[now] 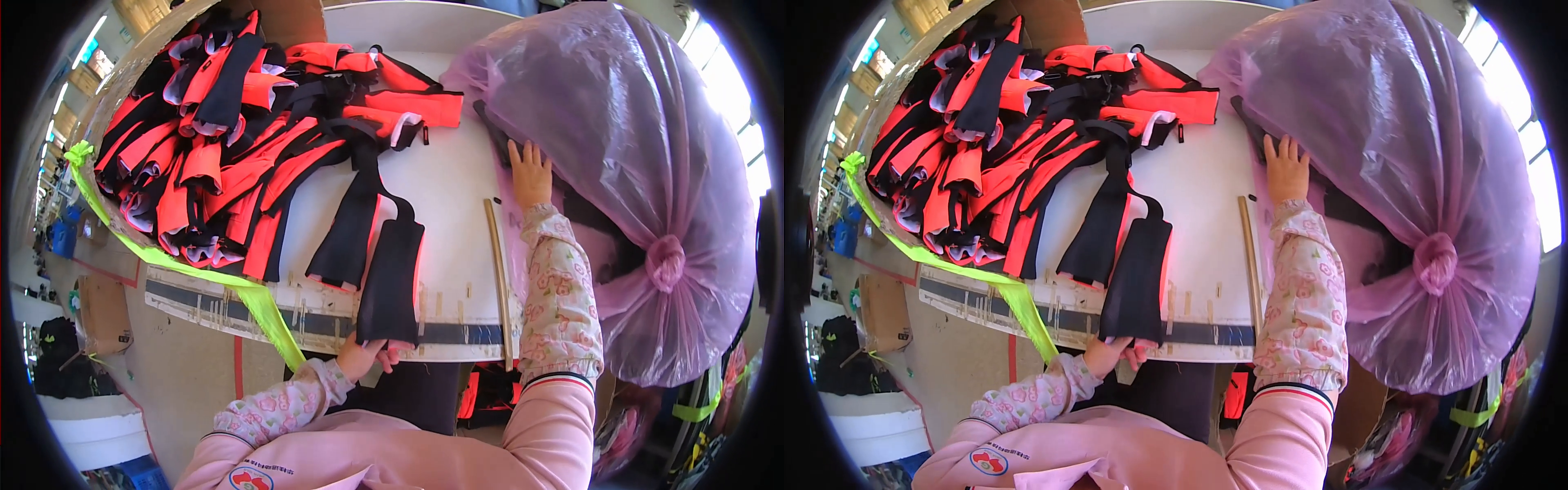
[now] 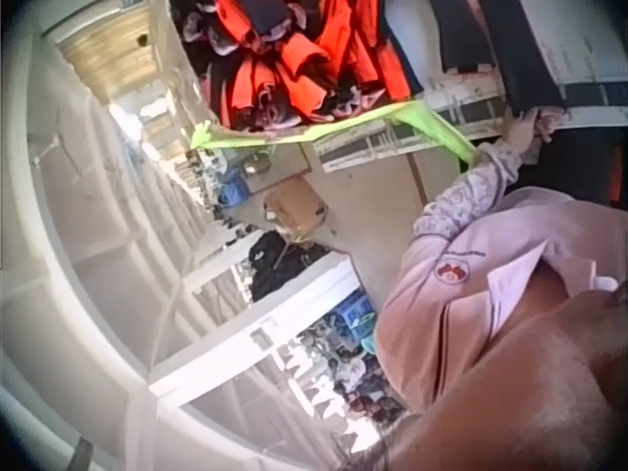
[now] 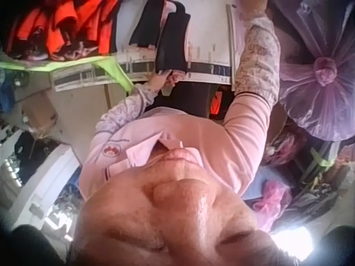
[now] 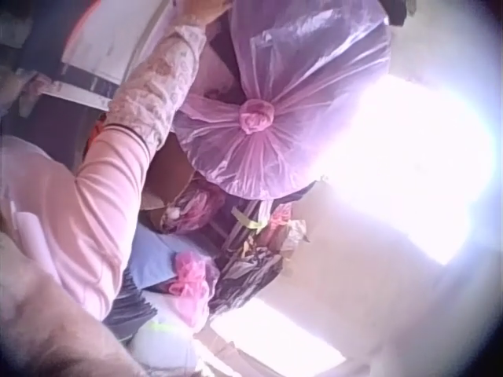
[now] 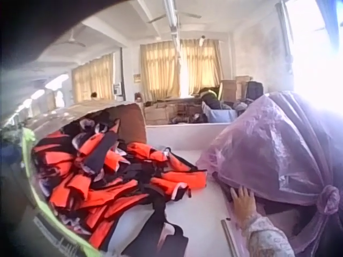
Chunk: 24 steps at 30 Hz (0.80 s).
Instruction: Manually folding and organizing life vest components for assembly.
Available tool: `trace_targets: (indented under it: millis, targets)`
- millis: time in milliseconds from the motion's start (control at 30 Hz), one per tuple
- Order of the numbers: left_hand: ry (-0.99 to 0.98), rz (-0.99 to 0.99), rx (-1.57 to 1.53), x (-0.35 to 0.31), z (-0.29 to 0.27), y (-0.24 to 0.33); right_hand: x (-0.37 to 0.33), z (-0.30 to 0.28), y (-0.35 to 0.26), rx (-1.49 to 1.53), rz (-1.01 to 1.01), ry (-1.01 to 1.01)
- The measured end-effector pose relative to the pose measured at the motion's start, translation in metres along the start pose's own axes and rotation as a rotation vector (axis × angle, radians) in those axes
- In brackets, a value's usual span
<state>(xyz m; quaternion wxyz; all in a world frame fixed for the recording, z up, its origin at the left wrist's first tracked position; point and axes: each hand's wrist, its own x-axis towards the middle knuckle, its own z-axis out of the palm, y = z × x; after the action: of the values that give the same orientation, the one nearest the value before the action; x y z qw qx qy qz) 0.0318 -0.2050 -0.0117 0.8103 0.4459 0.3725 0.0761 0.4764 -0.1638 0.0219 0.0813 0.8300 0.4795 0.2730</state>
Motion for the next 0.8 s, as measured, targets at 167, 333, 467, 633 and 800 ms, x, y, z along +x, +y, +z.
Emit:
trace_targets:
  millis: [167, 333, 467, 633, 800]
  targets:
    - [0.004, -0.036, 0.041, -0.003, 0.004, 0.011, 0.024, 0.015, 0.003, -0.157, 0.028, 0.017]
    - [-0.005, -0.035, 0.031, 0.000, 0.004, 0.012, 0.021, 0.010, 0.028, -0.096, -0.053, 0.077]
    - [-0.015, 0.012, 0.030, 0.001, 0.002, 0.007, -0.015, -0.027, 0.045, -0.047, -0.180, 0.130]
    - [-0.045, 0.021, -0.001, 0.003, 0.002, 0.011, -0.108, -0.079, 0.053, 0.045, -0.249, 0.075]
    - [-0.033, 0.034, 0.018, 0.002, 0.000, 0.005, -0.192, -0.105, 0.061, 0.164, -0.161, -0.299]
